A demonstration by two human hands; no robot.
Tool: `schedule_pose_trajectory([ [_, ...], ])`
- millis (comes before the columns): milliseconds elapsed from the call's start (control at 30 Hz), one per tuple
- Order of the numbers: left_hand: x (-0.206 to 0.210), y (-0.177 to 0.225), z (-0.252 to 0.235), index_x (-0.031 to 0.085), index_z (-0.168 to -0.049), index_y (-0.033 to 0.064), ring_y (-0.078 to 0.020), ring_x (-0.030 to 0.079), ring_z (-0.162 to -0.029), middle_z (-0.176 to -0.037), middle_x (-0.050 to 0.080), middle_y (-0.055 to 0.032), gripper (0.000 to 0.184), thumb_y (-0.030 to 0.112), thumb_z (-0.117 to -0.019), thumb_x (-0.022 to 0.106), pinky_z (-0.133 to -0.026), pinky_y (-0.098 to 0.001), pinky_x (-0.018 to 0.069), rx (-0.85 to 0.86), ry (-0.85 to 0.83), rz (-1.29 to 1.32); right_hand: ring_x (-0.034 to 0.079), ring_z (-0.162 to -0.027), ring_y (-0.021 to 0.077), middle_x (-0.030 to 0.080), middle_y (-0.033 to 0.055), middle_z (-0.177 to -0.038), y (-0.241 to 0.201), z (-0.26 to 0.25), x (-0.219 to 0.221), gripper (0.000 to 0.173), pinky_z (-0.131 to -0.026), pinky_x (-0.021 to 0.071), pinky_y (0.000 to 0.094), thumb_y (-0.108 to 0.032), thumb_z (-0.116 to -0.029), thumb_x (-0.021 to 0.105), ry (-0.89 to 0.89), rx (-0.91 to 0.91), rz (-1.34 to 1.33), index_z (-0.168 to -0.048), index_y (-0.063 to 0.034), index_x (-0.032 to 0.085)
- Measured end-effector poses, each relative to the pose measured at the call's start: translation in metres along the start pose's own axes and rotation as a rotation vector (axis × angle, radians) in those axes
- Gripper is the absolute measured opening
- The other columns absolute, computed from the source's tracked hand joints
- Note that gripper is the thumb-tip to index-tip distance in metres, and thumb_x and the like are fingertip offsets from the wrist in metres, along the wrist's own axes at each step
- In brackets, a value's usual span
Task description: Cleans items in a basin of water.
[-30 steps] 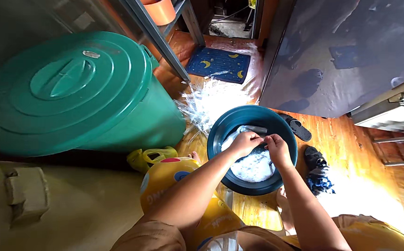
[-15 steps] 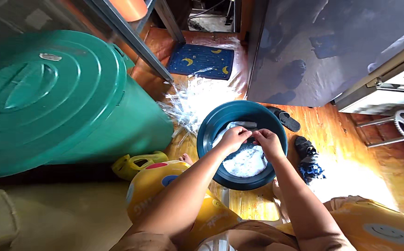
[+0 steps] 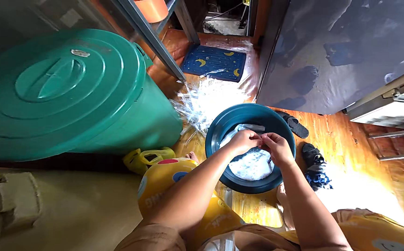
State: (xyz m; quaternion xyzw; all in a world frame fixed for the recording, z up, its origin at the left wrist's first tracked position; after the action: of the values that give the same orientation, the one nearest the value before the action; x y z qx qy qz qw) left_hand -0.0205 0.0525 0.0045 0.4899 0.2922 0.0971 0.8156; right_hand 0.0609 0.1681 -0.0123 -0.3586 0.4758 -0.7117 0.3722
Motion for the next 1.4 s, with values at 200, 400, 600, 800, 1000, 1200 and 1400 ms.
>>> schedule_pose_trajectory([
  [200,0.000,0.007,0.004,0.070,-0.109,-0.0010,-0.0217,0.064,-0.089,-0.095,0.069,-0.0131,0.042,0.035,-0.1101,0.050,-0.089,-0.0438,0.0516,-0.047,-0.014,-0.120,0.066,-0.070,0.0086,0.070,0.0038,-0.076,-0.007,-0.001,0.001,0.035,-0.071,0.0563,0.0292,-0.026,-0.1074,0.056,0.125,-0.086,0.479,-0.085,-0.0011,0.066],
  [400,-0.004,-0.002,0.002,0.071,-0.112,0.0023,-0.0216,0.067,-0.101,-0.106,0.071,-0.0132,0.030,0.030,-0.1050,0.061,-0.097,-0.0459,0.0515,-0.013,-0.015,-0.027,0.067,-0.071,0.0092,0.069,0.0047,-0.080,-0.007,-0.001,0.002,0.017,-0.073,0.0593,0.0276,-0.014,-0.1015,0.065,0.063,-0.070,0.312,-0.095,0.0013,0.068],
  [600,-0.008,-0.004,0.004,0.074,-0.116,0.0086,-0.0272,0.067,-0.110,-0.111,0.073,-0.0117,0.029,0.031,-0.0982,0.072,-0.104,-0.0572,0.0481,-0.076,-0.028,-0.215,0.067,-0.081,0.0074,0.071,0.0055,-0.092,-0.020,0.007,0.011,0.012,-0.080,0.0574,0.0264,-0.010,-0.0957,0.070,0.000,-0.206,0.523,-0.103,-0.0017,0.072],
  [800,-0.012,0.001,0.005,0.074,-0.113,0.0113,-0.0274,0.068,-0.107,-0.107,0.074,-0.0100,0.024,0.030,-0.0986,0.071,-0.102,-0.0600,0.0473,-0.025,0.047,-0.289,0.069,-0.086,0.0115,0.070,0.0126,-0.104,-0.022,0.008,0.012,0.036,-0.081,0.0592,0.0289,-0.018,-0.0896,0.077,-0.057,-0.282,0.555,-0.118,0.0028,0.068],
  [1000,-0.014,0.005,0.012,0.076,-0.114,0.0165,-0.0245,0.067,-0.110,-0.109,0.075,-0.0056,0.027,0.038,-0.0976,0.072,-0.111,-0.0635,0.0371,-0.004,0.070,-0.414,0.066,-0.078,0.0071,0.070,0.0084,-0.094,-0.030,0.015,0.012,0.013,-0.075,0.0568,0.0243,-0.012,-0.0938,0.069,-0.006,-0.381,0.634,-0.100,-0.0010,0.074],
  [1200,-0.015,0.002,0.013,0.079,-0.113,0.0194,-0.0223,0.068,-0.114,-0.116,0.075,-0.0039,0.022,0.033,-0.1010,0.067,-0.107,-0.0557,0.0457,0.073,0.083,-0.463,0.065,-0.102,0.0313,0.061,0.0212,-0.126,-0.019,0.009,-0.002,0.044,-0.089,0.0553,0.0475,-0.006,-0.0886,0.065,-0.203,-0.160,1.102,-0.132,-0.0067,0.066],
  [1400,-0.014,0.003,0.014,0.079,-0.105,0.0141,-0.0214,0.069,-0.110,-0.109,0.075,-0.0055,0.016,0.027,-0.0986,0.072,-0.100,-0.0465,0.0527,0.108,0.124,-0.442,0.060,-0.123,0.0395,0.060,0.0245,-0.133,0.035,0.011,-0.007,0.030,-0.103,0.0498,0.0539,-0.003,-0.0970,0.057,-0.453,0.099,1.537,-0.124,-0.0025,0.070],
])
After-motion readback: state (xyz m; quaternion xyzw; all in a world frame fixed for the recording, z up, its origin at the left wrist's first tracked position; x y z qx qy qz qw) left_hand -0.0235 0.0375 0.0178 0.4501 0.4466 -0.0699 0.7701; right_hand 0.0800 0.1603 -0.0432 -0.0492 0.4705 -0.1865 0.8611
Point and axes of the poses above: each hand's wrist, its own z-axis away from the middle knuckle, its own x-axis out of the palm, y = z × x, the point moved 8 cm from there along -z, towards the middle knuckle
